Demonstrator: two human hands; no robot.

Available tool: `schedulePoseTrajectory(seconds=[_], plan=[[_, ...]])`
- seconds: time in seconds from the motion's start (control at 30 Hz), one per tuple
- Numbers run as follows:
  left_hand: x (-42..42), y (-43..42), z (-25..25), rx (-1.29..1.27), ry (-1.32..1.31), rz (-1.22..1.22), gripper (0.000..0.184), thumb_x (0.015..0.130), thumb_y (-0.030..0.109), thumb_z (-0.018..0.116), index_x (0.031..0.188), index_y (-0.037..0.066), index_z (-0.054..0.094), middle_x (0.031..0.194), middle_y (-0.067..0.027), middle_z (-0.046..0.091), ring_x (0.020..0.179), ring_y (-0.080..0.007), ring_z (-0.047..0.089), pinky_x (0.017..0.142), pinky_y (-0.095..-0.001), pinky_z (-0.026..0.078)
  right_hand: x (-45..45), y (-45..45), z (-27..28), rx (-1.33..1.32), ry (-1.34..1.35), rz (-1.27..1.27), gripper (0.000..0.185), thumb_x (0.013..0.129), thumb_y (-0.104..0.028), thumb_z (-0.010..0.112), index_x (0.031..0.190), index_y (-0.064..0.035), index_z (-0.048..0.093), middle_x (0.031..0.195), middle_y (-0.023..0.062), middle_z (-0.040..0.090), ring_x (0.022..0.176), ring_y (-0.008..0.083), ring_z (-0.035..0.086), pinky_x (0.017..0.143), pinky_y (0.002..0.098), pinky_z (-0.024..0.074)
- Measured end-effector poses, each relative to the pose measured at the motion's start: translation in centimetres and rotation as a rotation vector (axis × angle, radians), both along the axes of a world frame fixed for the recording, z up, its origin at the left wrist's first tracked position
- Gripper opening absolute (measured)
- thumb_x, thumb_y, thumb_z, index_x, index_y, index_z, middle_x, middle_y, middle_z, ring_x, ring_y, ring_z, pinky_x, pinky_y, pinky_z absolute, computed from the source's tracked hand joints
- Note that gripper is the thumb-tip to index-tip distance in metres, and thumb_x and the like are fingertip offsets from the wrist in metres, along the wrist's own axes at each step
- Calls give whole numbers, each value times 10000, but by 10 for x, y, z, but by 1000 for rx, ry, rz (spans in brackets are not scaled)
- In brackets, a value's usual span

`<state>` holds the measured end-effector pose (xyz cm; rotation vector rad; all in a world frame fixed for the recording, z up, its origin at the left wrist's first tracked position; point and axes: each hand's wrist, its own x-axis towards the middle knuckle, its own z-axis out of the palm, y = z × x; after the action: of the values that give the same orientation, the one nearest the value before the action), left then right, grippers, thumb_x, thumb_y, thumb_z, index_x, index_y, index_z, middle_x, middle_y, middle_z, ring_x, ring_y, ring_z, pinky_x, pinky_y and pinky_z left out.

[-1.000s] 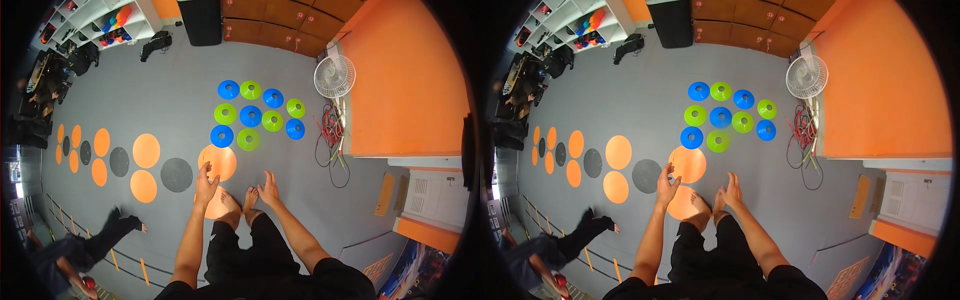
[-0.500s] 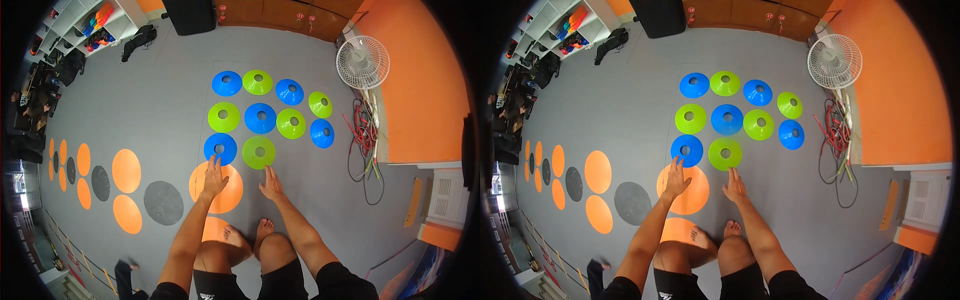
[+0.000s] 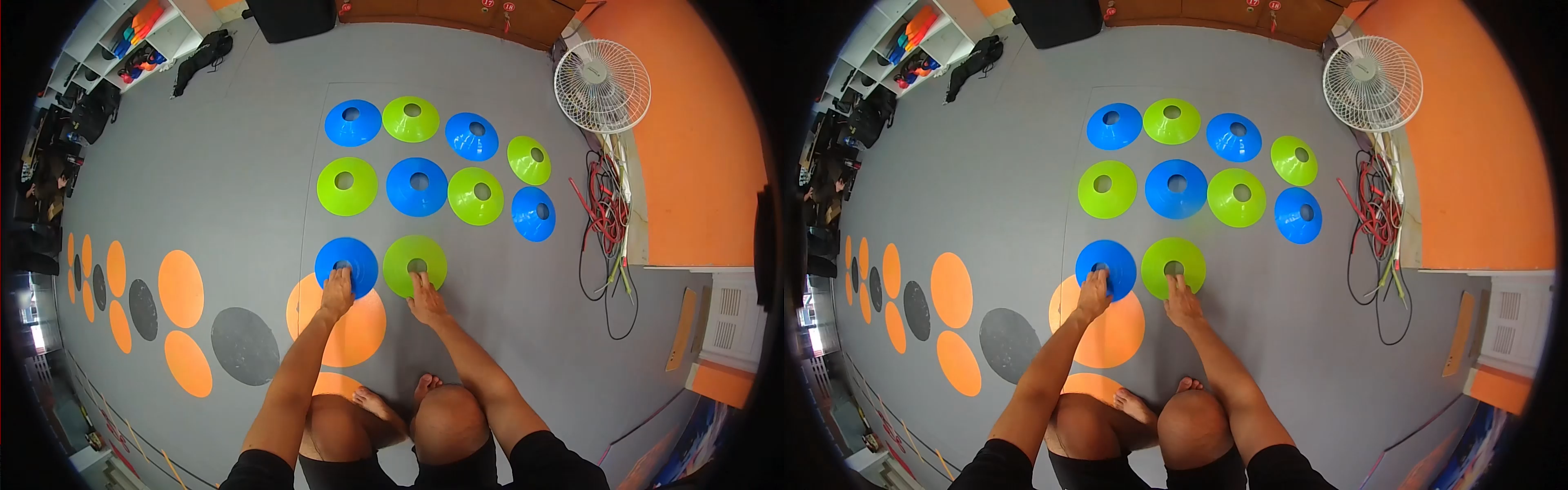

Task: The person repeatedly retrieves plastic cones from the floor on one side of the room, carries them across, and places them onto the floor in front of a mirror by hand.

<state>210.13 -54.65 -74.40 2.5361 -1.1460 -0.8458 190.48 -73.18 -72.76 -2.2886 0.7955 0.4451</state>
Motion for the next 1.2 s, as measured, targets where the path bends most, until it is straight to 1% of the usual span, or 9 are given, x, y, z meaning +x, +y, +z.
schedulePoseTrajectory(seconds=[0.07, 0.17, 0.33, 0.5, 0.63, 0.8, 0.97, 1.1, 1.2], plan=[[-3, 9, 5, 71, -14, -20, 802, 713, 104, 843, 1388, 20, 419, 1331, -225, 554, 1226, -423, 524, 975, -540, 462, -7, 1, 9, -12, 7, -3, 713, 885, -196, 736, 1473, -83, 349, 1362, 164, 405, 1222, 394, 550, 999, 488, 532], [-16, 14, 56, -43, -116, 24, 749, 714, 164, 862, 1322, 15, 451, 1267, -206, 570, 1197, -393, 535, 944, -523, 480, -18, 2, 52, -48, -42, -9, 729, 847, -264, 789, 1435, -86, 396, 1301, 169, 442, 1197, 395, 562, 969, 494, 539], [-51, 12, 184, -59, -74, 144, 876, 637, 238, 919, 1319, -37, 442, 1222, -214, 577, 1115, -404, 544, 908, -522, 477, -38, 9, 165, -53, -95, -104, 806, 773, -310, 854, 1423, -111, 420, 1279, 165, 463, 1180, 396, 567, 931, 500, 547], [-105, 7, 327, -190, -189, 146, 941, 622, 228, 932, 1343, -81, 412, 1184, -220, 586, 1074, -412, 540, 888, -525, 465, -76, 8, 284, -78, -240, -354, 663, 794, -269, 836, 1345, -136, 492, 1228, 156, 503, 1117, 390, 585, 881, 487, 542], [-140, -12, 439, -298, 40, 331, 847, 672, 188, 903, 1303, -98, 416, 1138, -263, 600, 1040, -458, 549, 896, -534, 456, -108, 6, 400, -67, -357, -517, 540, 828, -244, 804, 1282, -129, 534, 1172, 163, 530, 1067, 396, 596, 840, 486, 531], [-185, -38, 549, -312, 60, 191, 751, 707, 180, 885, 1249, -76, 434, 1102, -303, 612, 979, -495, 604, 854, -533, 500, -160, 13, 523, -127, -390, -573, 401, 863, -246, 770, 1188, -104, 585, 1136, 130, 574, 1057, 377, 610, 827, 464, 532], [-209, -46, 645, -253, 105, -85, 715, 725, 204, 882, 1240, -50, 455, 1052, -301, 638, 969, -465, 642, 830, -524, 530, -225, 36, 614, -214, -411, -627, 379, 865, -239, 769, 1170, -88, 603, 1114, 116, 584, 887, 331, 651, 765, 432, 538], [-221, -39, 681, -328, 111, -276, 657, 782, 263, 842, 1235, -39, 475, 1065, -295, 636, 1000, -473, 629, 843, -540, 508, -275, 81, 667, -381, -470, -722, 358, 840, -219, 794, 1132, -73, 646, 1067, 101, 608, 717, 266, 640, 694, 385, 525], [-243, -25, 697, -412, 80, -377, 631, 824, 306, 805, 1249, -32, 485, 1092, -290, 634, 1010, -474, 616, 850, -559, 486, -308, 123, 704, -334, -499, -911, 318, 813, -193, 819, 1073, -62, 694, 1002, 87, 629, 666, 216, 613, 654, 352, 504]])
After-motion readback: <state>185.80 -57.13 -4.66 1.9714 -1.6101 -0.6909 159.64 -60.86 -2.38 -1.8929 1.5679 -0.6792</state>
